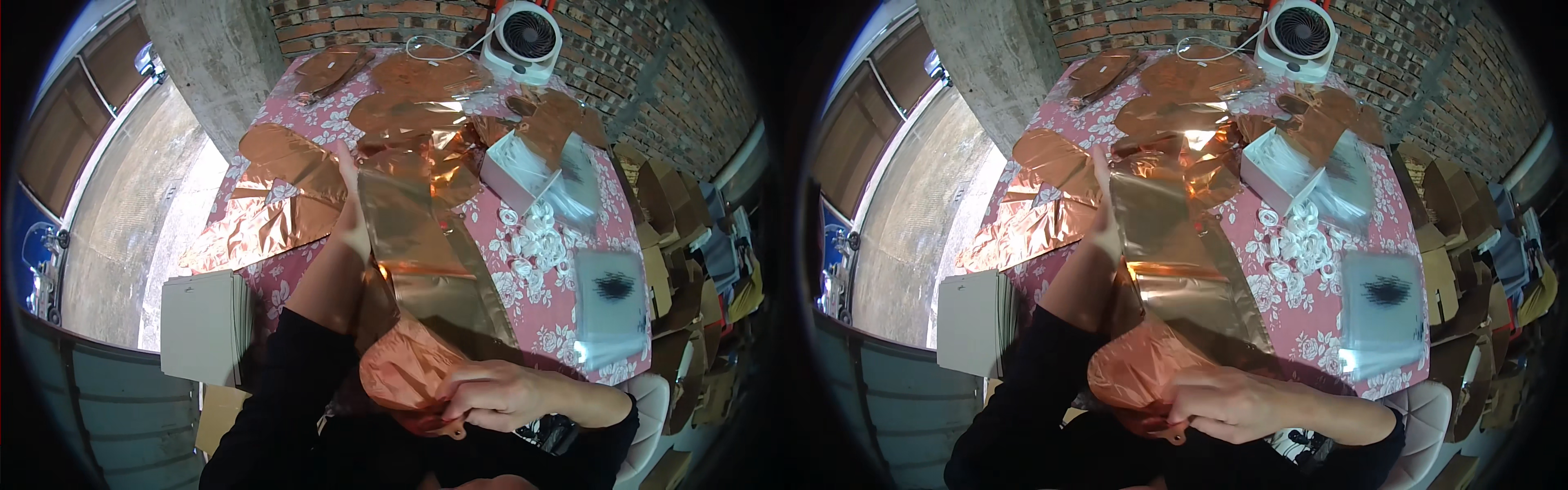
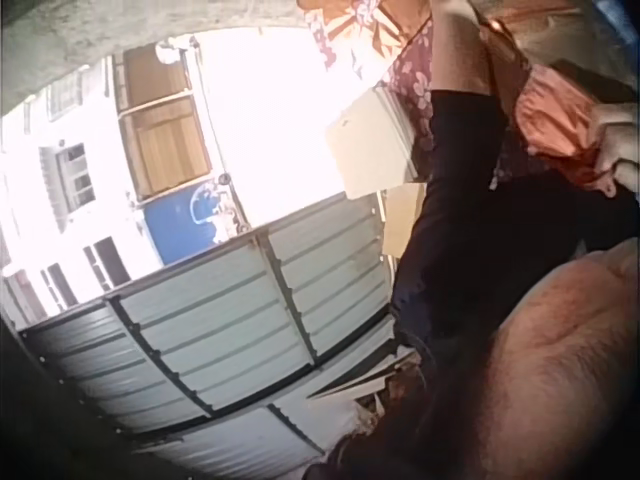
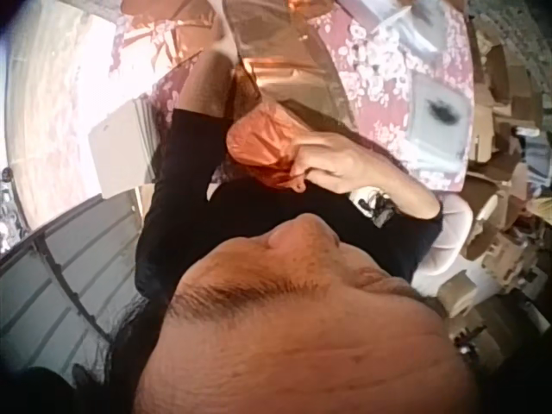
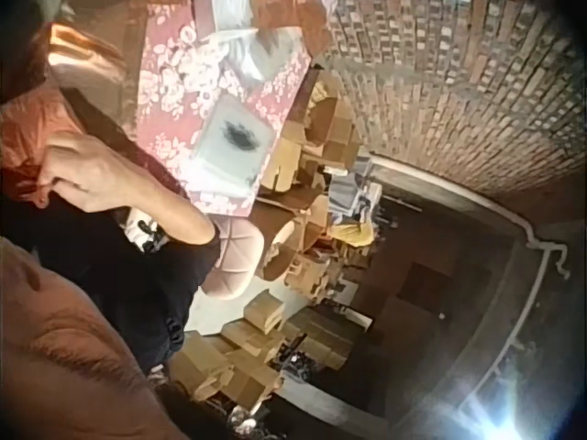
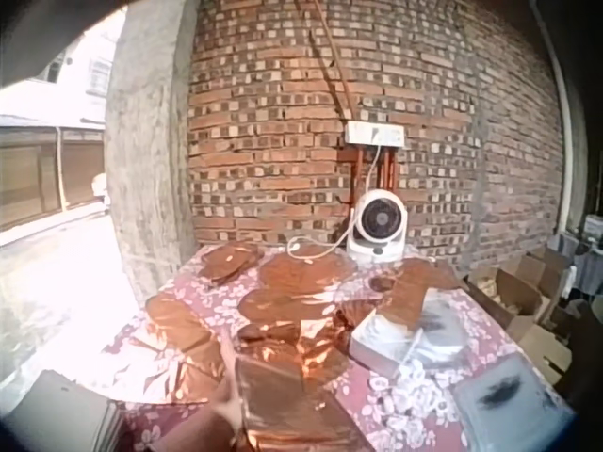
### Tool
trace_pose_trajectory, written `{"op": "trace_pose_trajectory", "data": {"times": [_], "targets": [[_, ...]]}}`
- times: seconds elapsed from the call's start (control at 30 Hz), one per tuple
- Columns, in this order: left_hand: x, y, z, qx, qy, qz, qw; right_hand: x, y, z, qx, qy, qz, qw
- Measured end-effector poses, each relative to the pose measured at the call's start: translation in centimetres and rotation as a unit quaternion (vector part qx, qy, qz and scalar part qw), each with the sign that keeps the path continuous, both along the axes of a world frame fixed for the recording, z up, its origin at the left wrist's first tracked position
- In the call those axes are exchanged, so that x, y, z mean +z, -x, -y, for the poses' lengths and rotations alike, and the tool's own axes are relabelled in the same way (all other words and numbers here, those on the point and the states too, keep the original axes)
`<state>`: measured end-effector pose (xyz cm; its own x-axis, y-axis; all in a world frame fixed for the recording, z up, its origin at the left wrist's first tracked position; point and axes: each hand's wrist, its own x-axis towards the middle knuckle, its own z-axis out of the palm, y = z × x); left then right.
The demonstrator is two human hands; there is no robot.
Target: The person packs metallic balloon pieces by hand into plastic sleeves and cardboard envelopes.
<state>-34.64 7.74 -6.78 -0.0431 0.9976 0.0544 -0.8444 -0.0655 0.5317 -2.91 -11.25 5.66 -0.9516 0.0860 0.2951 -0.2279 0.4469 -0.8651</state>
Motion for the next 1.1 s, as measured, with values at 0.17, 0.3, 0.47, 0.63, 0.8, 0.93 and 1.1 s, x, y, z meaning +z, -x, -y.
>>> {"op": "trace_pose_trajectory", "data": {"times": [0.17, 0.3, 0.47, 0.63, 0.8, 0.93, 1.1], "targets": [[6.5, -3.6, -1.2, 0.078, 0.016, 0.139, 0.987, 0.2, -1.8, 0.4, -0.008, 0.076, -0.014, 0.997], [7.4, -2.8, -4.0, 0.095, -0.01, 0.118, 0.988, 0.1, -2.3, 0.7, -0.026, 0.067, -0.018, 0.997], [9.6, -2.7, -6.7, 0.071, -0.02, 0.063, 0.995, -0.9, -2.4, 0.9, -0.041, 0.096, -0.025, 0.994], [8.0, 3.2, -13.4, 0.06, -0.104, 0.026, 0.992, -1.8, -1.8, 1.2, -0.039, 0.112, -0.019, 0.993], [11.8, 2.1, -11.0, 0.093, 0.107, -0.451, 0.881, -2.1, -1.4, 1.6, -0.086, 0.112, -0.031, 0.989], [12.9, 5.1, -3.4, 0.024, -0.084, -0.683, 0.725, -1.4, -1.1, 2.3, -0.097, 0.143, -0.029, 0.985], [16.1, 2.0, 13.4, -0.227, -0.37, -0.716, 0.547, -1.3, -0.8, 4.0, -0.219, 0.046, -0.037, 0.974]]}}
